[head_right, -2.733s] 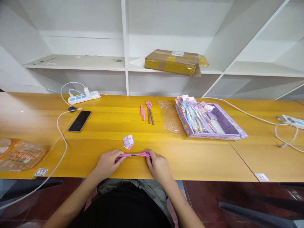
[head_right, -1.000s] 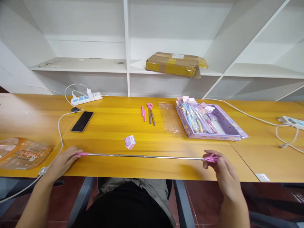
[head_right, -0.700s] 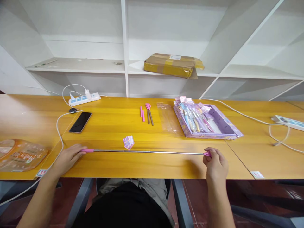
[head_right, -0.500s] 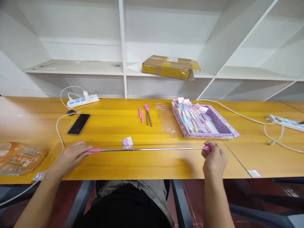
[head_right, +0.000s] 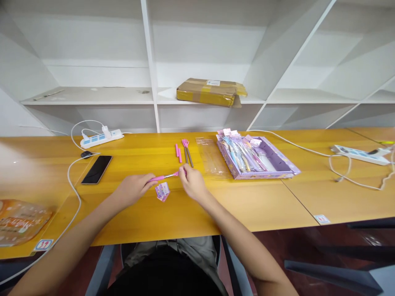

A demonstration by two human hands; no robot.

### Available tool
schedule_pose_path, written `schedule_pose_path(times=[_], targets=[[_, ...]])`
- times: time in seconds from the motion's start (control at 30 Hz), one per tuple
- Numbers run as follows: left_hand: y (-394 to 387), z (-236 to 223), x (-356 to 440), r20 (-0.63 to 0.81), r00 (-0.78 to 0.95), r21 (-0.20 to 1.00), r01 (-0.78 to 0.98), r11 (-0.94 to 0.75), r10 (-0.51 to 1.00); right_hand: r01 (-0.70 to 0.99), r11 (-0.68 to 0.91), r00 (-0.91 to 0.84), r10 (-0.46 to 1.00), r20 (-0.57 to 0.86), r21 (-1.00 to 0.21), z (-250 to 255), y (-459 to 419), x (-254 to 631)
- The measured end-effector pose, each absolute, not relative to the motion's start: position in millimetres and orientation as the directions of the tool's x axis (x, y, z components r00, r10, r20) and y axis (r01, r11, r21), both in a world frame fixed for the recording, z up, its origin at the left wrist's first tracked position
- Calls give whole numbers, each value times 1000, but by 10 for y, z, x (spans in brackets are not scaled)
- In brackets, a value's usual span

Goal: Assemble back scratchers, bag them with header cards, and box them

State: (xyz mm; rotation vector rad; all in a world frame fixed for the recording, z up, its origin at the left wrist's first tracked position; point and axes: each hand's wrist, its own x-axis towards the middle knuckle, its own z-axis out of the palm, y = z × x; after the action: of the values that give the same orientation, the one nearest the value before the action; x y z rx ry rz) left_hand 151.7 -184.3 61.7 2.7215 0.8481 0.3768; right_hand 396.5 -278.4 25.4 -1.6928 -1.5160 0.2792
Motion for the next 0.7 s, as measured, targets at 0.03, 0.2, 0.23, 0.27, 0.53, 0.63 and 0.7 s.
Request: schedule_pose_path(times=[0.03,0.2,0.23,0.27,0.53,0.63,0.7], targets=[[-1794,610,1553,130,795,348,523,-778,593,734,101,212,906,368,-672,328,-2698,4081],[-1677,326,1675,17,739,673,490,-554,674,890,-63,235,912,336,-451,420,-2358,4607],[-1666,242,1665,7,717,751,457,-477,697,906,-166,308,889,338,-389,360,-2324,4714],[-1655,161,1645,6,693,808,422,-412,721,908,-263,373,861,345,-325,281,-2303,4823],[-1586,-166,1554,69,623,923,256,-287,779,834,-552,535,803,262,-10,-262,-2372,5369],[-1595,-225,1571,91,629,936,211,-281,772,839,-542,538,814,219,-44,-279,-2385,5404],[-1609,-251,1575,103,635,944,180,-276,765,832,-544,554,801,224,-111,-256,-2384,5419]])
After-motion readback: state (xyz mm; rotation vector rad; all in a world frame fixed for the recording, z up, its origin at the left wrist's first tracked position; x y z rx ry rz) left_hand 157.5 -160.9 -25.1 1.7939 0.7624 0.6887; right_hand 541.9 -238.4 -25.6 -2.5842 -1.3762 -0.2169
